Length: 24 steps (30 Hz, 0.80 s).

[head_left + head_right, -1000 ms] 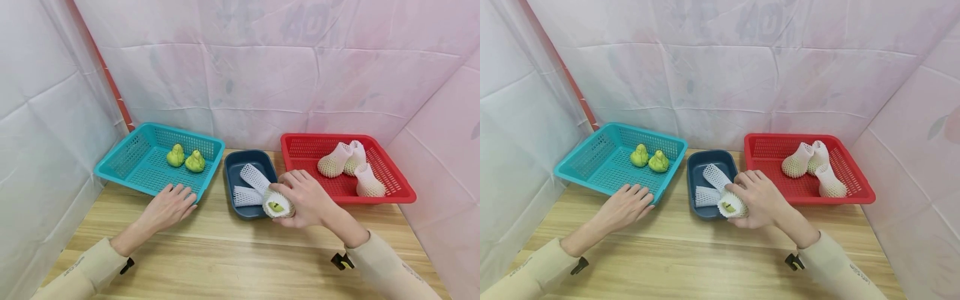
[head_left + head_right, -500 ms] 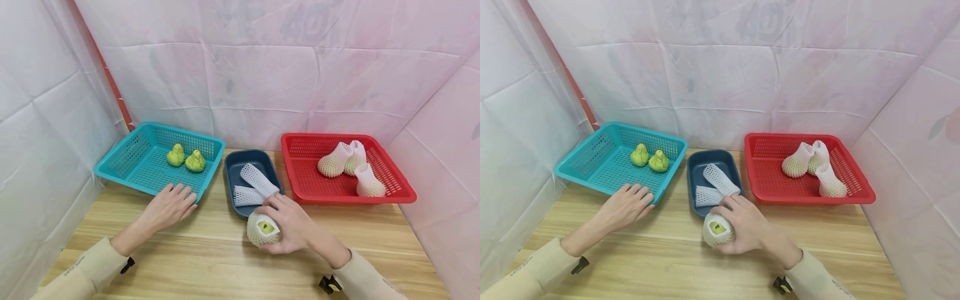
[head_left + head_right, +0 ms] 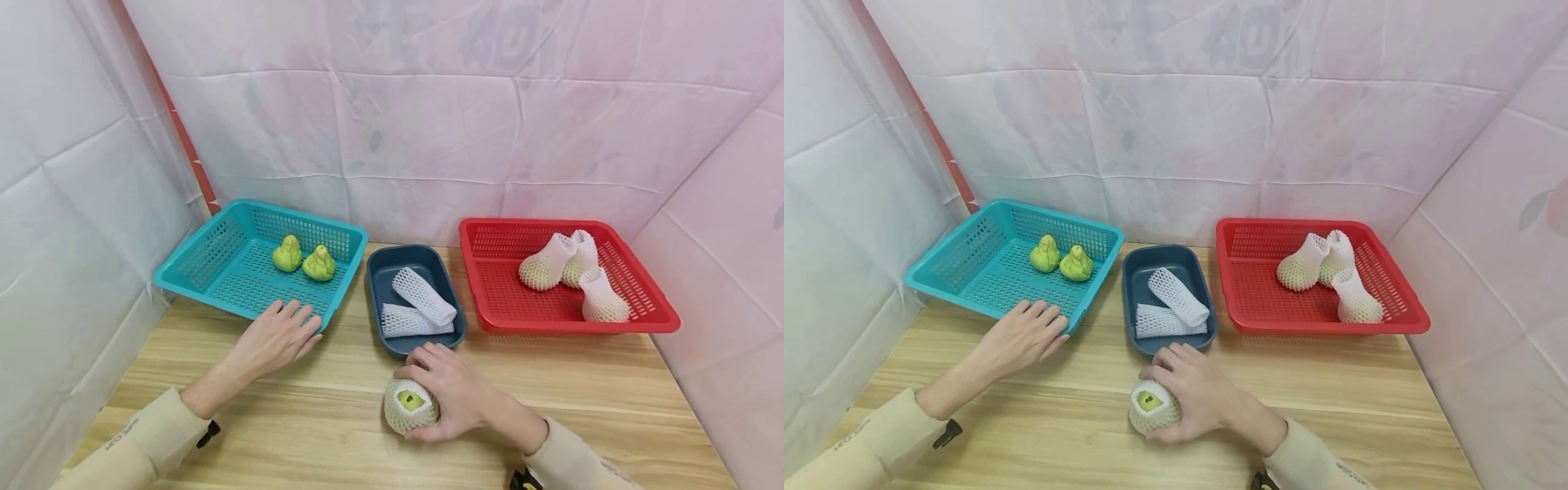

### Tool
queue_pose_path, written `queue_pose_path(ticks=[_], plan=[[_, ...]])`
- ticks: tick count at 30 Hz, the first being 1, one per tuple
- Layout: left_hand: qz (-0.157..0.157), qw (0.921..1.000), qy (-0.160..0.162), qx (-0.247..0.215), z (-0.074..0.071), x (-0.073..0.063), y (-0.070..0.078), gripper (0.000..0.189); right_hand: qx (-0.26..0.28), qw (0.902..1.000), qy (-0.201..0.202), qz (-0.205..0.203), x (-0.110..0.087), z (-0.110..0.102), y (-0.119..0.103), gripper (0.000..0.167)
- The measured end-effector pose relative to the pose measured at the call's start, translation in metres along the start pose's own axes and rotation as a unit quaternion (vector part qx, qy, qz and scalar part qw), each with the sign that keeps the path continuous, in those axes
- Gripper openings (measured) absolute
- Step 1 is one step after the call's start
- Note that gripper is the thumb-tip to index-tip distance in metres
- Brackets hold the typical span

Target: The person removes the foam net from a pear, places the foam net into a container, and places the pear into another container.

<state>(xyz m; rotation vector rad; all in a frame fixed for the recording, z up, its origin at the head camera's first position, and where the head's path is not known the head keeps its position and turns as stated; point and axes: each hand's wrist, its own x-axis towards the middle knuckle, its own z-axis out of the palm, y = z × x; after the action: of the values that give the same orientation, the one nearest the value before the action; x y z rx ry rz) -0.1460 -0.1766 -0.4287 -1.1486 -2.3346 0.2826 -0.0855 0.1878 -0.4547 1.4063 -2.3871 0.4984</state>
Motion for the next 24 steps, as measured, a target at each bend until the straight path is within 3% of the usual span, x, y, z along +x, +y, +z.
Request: queue_pose_path(ticks=[8, 18, 24], plan=[[-0.001, 1.0000, 0.007, 0.000, 0.000, 0.000, 0.000, 0.051, 0.005, 0.9998, -0.018, -0.005, 0.000, 0.010, -0.006, 0.078], [-0.001, 1.0000, -0.001, 0.002, 0.000, -0.001, 0.000, 0.041, 0.009, 0.9996, -0.028, 0.002, -0.003, 0.019, -0.010, 0.077], [0.000, 1.0000, 0.005, 0.003, 0.000, 0.000, 0.000, 0.051, 0.001, 0.9993, -0.035, 0.012, -0.006, 0.018, -0.011, 0.080]])
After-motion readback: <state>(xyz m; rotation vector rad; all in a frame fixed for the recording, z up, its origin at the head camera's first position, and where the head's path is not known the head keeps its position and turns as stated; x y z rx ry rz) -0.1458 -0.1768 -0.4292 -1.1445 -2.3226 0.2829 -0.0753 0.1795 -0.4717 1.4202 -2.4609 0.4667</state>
